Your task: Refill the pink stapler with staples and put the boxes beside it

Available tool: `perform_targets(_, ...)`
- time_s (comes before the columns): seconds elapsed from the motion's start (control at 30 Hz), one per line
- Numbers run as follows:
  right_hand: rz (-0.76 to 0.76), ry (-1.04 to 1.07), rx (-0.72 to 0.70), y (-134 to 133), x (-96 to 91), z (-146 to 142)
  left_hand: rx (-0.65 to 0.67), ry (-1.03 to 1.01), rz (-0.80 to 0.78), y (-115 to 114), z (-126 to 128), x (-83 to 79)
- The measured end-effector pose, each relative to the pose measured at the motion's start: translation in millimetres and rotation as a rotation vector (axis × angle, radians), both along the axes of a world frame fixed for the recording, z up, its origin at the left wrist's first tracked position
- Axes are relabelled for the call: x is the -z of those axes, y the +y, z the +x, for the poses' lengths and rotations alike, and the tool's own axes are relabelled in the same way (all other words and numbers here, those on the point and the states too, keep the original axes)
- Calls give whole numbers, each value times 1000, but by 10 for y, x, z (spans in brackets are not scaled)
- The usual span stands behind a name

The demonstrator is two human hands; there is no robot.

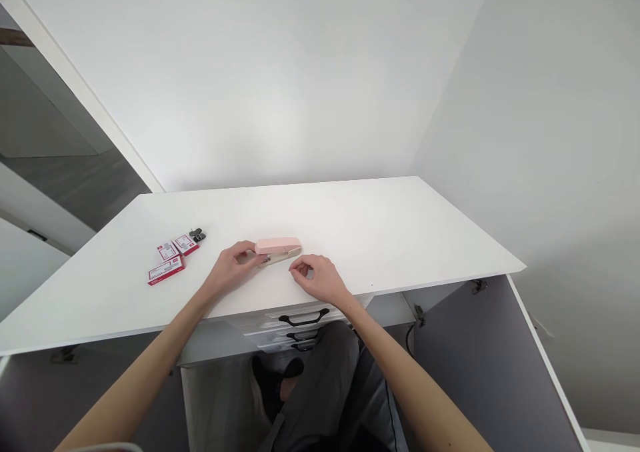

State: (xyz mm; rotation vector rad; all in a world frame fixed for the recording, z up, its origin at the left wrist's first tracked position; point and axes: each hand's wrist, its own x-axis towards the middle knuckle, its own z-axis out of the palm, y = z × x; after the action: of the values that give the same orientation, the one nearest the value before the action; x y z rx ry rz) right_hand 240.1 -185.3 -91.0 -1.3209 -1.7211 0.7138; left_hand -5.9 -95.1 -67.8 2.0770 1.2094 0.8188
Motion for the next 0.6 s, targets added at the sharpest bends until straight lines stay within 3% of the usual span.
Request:
perform_targets(0.17, 2, 70, 18, -1, 19, 12, 45, -2, 18, -20, -2, -14)
perform_targets(0.37, 178, -35, 193, 62, 122, 9, 62, -13, 18, -34, -4, -12)
perform_targets(0.6, 253, -136, 132, 260, 107, -200, 61, -11, 31, -47, -11, -12)
